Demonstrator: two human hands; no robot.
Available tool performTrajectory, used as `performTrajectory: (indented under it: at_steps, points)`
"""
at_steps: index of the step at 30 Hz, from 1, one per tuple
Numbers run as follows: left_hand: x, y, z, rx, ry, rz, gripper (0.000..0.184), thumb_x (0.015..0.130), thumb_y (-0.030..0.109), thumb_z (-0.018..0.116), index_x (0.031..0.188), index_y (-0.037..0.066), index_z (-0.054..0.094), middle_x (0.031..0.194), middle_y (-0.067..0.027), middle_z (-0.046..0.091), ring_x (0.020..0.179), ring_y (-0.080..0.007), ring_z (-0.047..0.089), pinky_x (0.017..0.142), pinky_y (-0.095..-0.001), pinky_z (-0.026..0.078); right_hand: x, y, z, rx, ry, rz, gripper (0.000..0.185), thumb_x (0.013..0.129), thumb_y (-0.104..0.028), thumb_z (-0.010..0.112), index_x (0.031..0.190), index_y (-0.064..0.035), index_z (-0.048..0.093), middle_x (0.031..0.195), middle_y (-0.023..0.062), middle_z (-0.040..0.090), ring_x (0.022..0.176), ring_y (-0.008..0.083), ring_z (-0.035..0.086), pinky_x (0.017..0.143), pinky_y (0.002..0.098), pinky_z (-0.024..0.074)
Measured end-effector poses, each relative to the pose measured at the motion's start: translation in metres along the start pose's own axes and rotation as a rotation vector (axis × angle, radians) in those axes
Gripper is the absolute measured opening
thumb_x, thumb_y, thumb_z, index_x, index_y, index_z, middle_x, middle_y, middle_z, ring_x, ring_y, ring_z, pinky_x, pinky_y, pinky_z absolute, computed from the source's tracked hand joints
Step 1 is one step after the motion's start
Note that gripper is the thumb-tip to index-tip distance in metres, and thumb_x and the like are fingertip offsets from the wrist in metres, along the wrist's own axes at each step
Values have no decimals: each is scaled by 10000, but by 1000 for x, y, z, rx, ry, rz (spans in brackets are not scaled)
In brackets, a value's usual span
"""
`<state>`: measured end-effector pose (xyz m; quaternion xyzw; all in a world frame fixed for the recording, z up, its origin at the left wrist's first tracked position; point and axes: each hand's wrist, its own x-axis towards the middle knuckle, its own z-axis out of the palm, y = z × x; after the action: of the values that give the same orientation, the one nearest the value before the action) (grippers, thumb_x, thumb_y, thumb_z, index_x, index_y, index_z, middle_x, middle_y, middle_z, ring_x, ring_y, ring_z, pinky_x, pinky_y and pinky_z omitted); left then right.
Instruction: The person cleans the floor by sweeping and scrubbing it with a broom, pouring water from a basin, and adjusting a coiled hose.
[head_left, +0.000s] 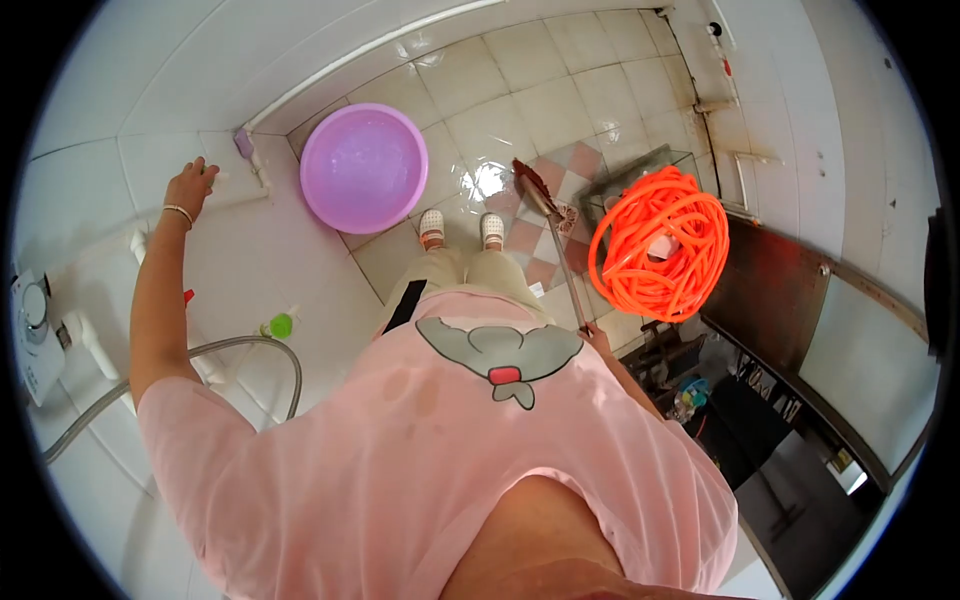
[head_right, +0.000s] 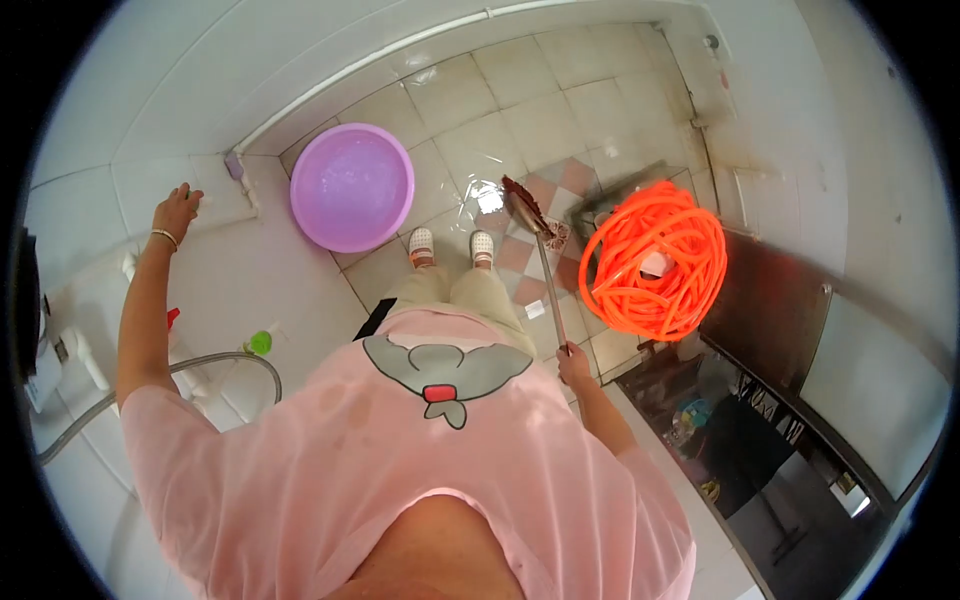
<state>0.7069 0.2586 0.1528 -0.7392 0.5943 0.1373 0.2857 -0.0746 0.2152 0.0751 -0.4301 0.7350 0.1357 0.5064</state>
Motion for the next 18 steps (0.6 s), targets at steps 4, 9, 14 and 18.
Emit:
performTrajectory:
  at_steps: [4,9,14,18]
  points:
    - [13,32,-23,175,-2,-172,521,658,187,637,1132,152,425,1161,-86,393,1066,-244,386,849,-327,383,27,44,-16,-348,106,-119,385,772,-220,479,1120,-57,455,730,129,553,612,231,543,534,337,428]
    - [75,133,-20,-394,230,-322,518,681,317,613,1124,112,439,1139,-127,447,1042,-262,425,848,-339,376,113,27,-36,-509,79,-236,379,780,-233,445,1114,-56,451,904,220,545,876,336,525,737,382,416]
    - [102,300,72,-837,170,-245,437,721,328,554,1069,69,498,1249,-135,331,1160,-266,297,945,-349,268,201,-76,-63,-450,57,-458,397,792,-191,451,1140,-7,400,899,253,531,854,354,526,705,389,419]
    - [77,390,173,-1192,-177,-393,491,721,364,554,1074,29,487,1051,-141,514,987,-278,475,851,-342,366,223,-136,-59,-580,90,-446,436,802,-208,447,1188,-26,356,909,243,534,848,366,522,702,397,426]
